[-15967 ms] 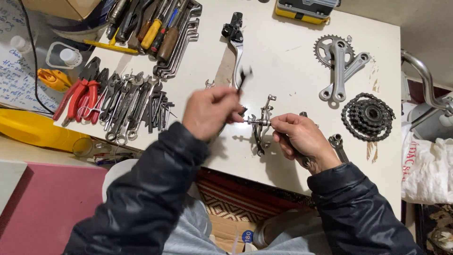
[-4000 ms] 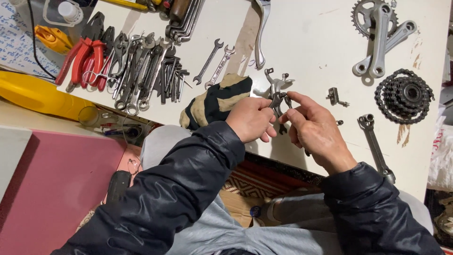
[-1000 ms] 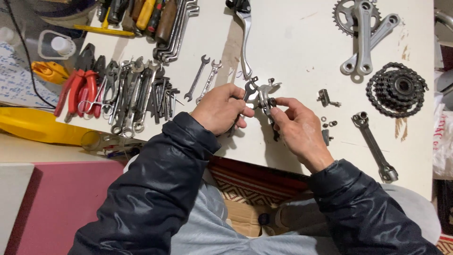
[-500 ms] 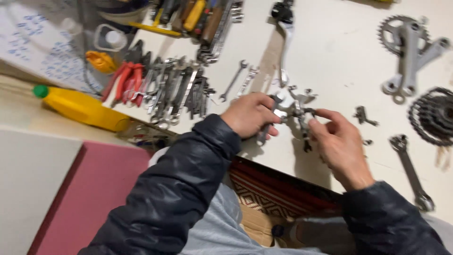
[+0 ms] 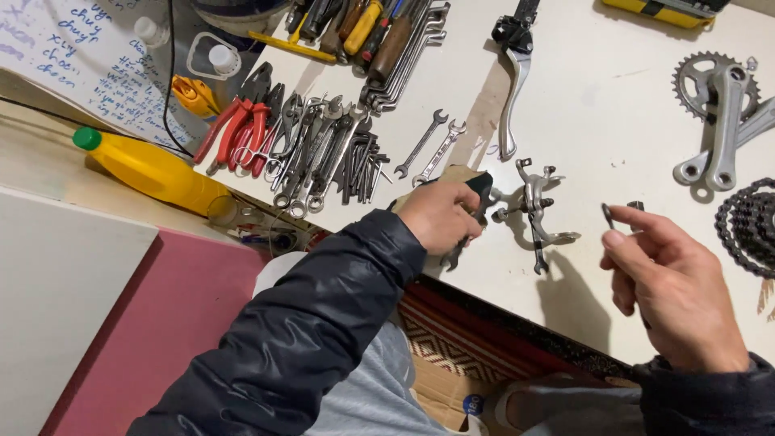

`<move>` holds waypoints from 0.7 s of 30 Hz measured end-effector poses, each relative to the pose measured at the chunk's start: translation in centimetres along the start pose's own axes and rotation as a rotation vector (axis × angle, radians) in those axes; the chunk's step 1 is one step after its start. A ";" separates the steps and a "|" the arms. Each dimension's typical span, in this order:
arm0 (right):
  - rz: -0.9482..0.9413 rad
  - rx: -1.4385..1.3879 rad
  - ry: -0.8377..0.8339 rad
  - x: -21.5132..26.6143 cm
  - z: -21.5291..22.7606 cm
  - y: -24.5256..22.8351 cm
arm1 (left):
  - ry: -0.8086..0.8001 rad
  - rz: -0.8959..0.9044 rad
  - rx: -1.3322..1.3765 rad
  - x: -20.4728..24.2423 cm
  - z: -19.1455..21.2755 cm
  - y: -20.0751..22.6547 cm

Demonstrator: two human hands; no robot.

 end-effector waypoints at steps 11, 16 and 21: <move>-0.027 -0.047 0.027 0.0 1.3 1.0 | 0.533 -0.138 -0.205 -7.9 8.6 -1.1; -0.038 -0.047 0.036 0.0 1.5 1.2 | 0.529 -0.100 -0.191 -8.6 9.6 -1.3; -0.032 -0.069 0.023 0.0 1.2 1.3 | 0.517 -0.065 -0.294 -8.2 9.7 -0.5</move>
Point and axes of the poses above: each hand's wrist, its own x-axis away from the middle knuckle, its own z-axis out of the back of the hand, y = z × x, the point moved 7 cm from there along -x, towards the middle knuckle, and after that the axes turned 14 degrees about y, right-handed, at the moved point
